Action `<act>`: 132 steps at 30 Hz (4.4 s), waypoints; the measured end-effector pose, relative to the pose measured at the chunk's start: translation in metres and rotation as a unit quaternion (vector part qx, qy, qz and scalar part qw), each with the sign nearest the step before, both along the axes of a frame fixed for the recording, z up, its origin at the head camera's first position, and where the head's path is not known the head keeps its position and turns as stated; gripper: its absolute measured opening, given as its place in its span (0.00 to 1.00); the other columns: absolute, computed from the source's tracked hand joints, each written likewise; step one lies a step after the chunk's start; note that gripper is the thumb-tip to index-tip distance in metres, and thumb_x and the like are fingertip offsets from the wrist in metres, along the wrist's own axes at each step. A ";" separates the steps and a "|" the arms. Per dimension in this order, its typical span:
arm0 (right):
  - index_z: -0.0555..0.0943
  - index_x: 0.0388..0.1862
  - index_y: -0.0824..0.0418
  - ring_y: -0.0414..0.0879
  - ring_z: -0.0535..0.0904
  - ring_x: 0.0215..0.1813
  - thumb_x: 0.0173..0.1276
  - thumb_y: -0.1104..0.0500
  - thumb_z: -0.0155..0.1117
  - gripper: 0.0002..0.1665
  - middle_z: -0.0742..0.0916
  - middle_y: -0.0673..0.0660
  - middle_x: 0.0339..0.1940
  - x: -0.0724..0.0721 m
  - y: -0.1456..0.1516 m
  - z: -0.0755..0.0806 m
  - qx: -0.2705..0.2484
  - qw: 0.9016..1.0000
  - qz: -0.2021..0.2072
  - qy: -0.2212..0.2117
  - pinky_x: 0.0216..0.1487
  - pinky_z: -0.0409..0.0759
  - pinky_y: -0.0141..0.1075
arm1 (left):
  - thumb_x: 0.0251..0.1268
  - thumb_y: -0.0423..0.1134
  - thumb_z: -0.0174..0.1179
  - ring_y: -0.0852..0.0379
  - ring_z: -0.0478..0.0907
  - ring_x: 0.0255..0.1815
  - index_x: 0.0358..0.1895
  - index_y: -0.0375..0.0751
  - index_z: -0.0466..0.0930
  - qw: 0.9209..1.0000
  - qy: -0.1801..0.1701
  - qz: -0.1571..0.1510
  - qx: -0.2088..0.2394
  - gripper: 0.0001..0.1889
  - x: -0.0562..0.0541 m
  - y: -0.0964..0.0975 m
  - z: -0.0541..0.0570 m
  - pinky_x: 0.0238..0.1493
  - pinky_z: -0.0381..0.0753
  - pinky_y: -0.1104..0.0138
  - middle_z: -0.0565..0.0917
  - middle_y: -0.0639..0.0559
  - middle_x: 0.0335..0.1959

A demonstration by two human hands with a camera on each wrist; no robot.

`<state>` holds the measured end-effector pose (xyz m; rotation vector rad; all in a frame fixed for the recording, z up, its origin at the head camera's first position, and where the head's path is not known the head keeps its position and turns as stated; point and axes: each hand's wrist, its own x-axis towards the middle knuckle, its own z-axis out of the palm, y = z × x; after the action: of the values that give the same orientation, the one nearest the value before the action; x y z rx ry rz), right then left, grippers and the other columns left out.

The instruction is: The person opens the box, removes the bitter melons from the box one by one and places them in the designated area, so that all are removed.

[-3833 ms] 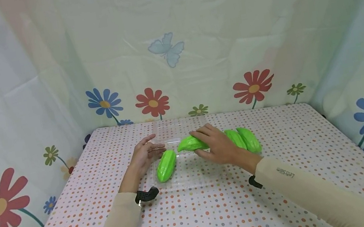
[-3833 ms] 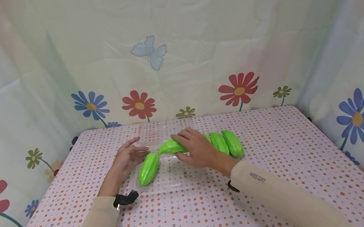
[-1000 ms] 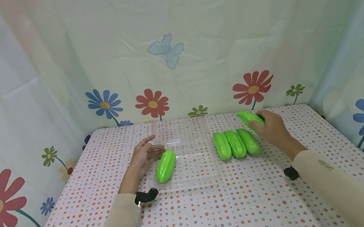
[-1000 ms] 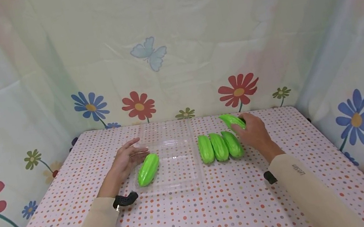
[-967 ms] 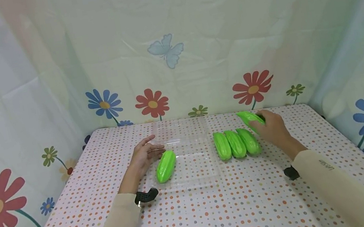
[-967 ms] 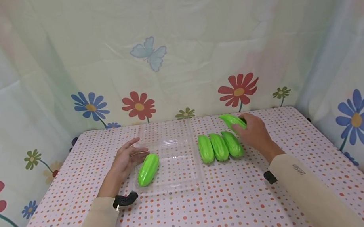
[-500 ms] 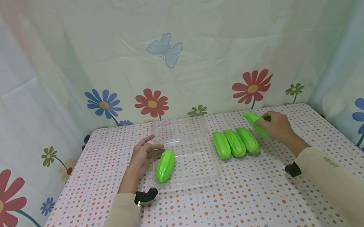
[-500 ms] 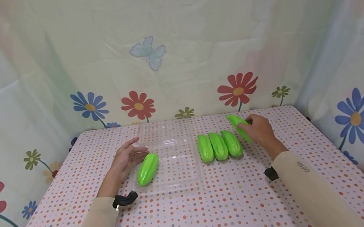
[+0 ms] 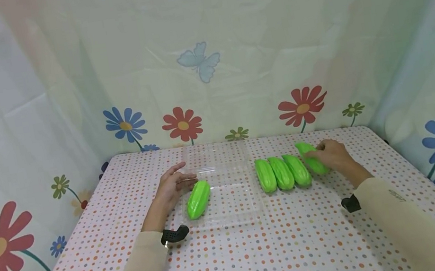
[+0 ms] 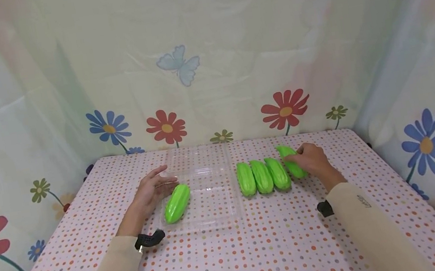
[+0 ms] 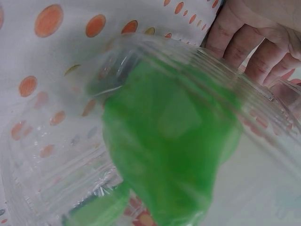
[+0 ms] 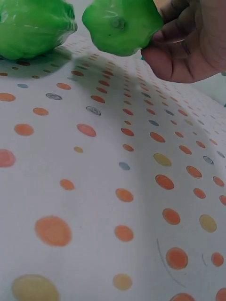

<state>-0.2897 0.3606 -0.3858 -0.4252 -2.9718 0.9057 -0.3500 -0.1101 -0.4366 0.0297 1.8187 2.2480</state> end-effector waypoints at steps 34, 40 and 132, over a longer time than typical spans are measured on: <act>0.64 0.66 0.80 0.59 0.78 0.45 0.70 0.34 0.61 0.51 0.77 0.76 0.54 -0.001 0.005 -0.009 -0.019 0.995 0.039 -0.090 0.37 0.83 0.41 | 0.73 0.31 0.45 0.47 0.86 0.52 0.77 0.44 0.63 1.000 0.003 0.000 -0.008 0.29 0.000 0.000 0.001 0.55 0.83 0.57 0.89 0.44 0.45; 0.66 0.64 0.78 0.58 0.77 0.46 0.71 0.32 0.58 0.50 0.77 0.73 0.52 -0.001 0.005 -0.012 -0.019 0.995 0.037 -0.090 0.38 0.81 0.42 | 0.74 0.31 0.46 0.47 0.87 0.52 0.77 0.44 0.63 1.000 0.002 -0.001 -0.005 0.29 0.001 0.000 0.001 0.56 0.83 0.56 0.89 0.44 0.45; 0.79 0.62 0.65 0.67 0.70 0.61 0.72 0.43 0.59 0.31 0.82 0.68 0.61 -0.011 -0.072 0.000 0.072 0.981 0.003 0.179 0.56 0.72 0.62 | 0.74 0.31 0.43 0.47 0.87 0.52 0.77 0.44 0.62 1.000 0.000 -0.002 -0.013 0.29 0.001 0.001 0.003 0.57 0.83 0.55 0.89 0.42 0.47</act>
<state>-0.3012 0.2883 -0.3861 -0.2213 -2.6833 0.6762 -0.3491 -0.1095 -0.4340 0.0281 1.8460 2.2206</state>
